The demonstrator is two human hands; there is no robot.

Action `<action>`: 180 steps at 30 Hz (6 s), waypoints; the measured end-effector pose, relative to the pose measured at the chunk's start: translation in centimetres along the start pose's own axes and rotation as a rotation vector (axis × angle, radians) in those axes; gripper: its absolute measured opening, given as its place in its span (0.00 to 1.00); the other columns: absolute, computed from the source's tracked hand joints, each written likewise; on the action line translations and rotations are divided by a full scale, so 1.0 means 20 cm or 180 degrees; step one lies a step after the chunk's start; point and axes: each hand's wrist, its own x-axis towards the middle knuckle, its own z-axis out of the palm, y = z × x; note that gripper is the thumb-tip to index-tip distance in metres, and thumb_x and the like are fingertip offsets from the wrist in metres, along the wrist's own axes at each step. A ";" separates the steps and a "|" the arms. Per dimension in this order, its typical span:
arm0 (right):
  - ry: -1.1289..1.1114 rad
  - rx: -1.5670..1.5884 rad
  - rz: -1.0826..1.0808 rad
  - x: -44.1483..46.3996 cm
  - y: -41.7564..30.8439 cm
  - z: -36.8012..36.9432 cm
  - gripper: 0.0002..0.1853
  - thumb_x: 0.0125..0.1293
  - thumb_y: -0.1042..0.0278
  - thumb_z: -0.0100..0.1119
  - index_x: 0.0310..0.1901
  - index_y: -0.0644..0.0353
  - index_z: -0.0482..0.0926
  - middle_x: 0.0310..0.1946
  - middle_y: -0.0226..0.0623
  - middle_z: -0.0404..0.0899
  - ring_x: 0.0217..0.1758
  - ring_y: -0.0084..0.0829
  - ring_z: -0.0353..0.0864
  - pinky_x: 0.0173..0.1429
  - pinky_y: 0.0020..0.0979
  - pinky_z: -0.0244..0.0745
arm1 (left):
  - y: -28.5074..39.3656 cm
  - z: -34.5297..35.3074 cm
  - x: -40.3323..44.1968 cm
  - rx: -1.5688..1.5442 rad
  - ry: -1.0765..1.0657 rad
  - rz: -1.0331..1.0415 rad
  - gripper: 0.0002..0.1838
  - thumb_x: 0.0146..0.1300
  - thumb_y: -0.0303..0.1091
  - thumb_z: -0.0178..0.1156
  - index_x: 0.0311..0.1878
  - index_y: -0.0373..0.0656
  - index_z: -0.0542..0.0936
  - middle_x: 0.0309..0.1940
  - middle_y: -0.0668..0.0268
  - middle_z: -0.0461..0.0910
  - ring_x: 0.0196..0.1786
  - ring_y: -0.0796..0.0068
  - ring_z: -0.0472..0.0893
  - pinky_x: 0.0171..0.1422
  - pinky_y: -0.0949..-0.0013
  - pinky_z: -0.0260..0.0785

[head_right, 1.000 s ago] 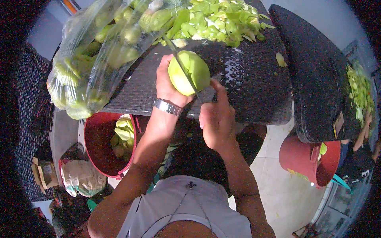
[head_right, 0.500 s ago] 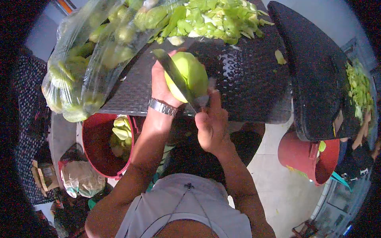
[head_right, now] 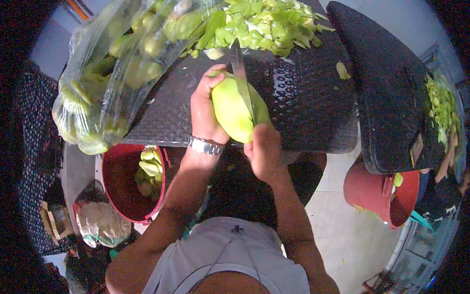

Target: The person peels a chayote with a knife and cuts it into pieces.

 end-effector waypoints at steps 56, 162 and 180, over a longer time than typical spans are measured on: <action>-0.1055 -0.3269 -0.0175 0.34 -0.30 -0.27 0.52 0.67 0.25 0.54 0.65 0.79 0.63 0.29 0.61 0.83 0.33 0.57 0.88 0.34 0.47 0.83 | 0.36 -0.12 0.35 0.5735 -0.2683 0.2928 0.23 0.73 0.54 0.52 0.48 0.45 0.86 0.28 0.53 0.83 0.35 0.46 0.84 0.42 0.50 0.74; -0.0441 -0.2779 -0.0741 0.08 -0.31 -0.35 0.07 0.78 0.67 0.51 0.49 0.62 0.72 0.29 0.47 0.80 0.34 0.53 0.86 0.33 0.50 0.80 | 0.10 0.05 0.13 0.5096 -0.2994 0.2856 0.21 0.54 0.47 0.70 0.46 0.42 0.86 0.45 0.53 0.85 0.49 0.48 0.83 0.53 0.49 0.76; -0.0525 -0.2338 0.0519 0.05 -0.32 -0.25 0.08 0.75 0.72 0.50 0.50 0.65 0.71 0.30 0.57 0.84 0.36 0.58 0.87 0.39 0.54 0.83 | 0.00 0.09 0.16 0.4814 -0.2955 0.2823 0.11 0.56 0.41 0.71 0.37 0.45 0.89 0.42 0.60 0.87 0.51 0.58 0.85 0.81 0.34 0.52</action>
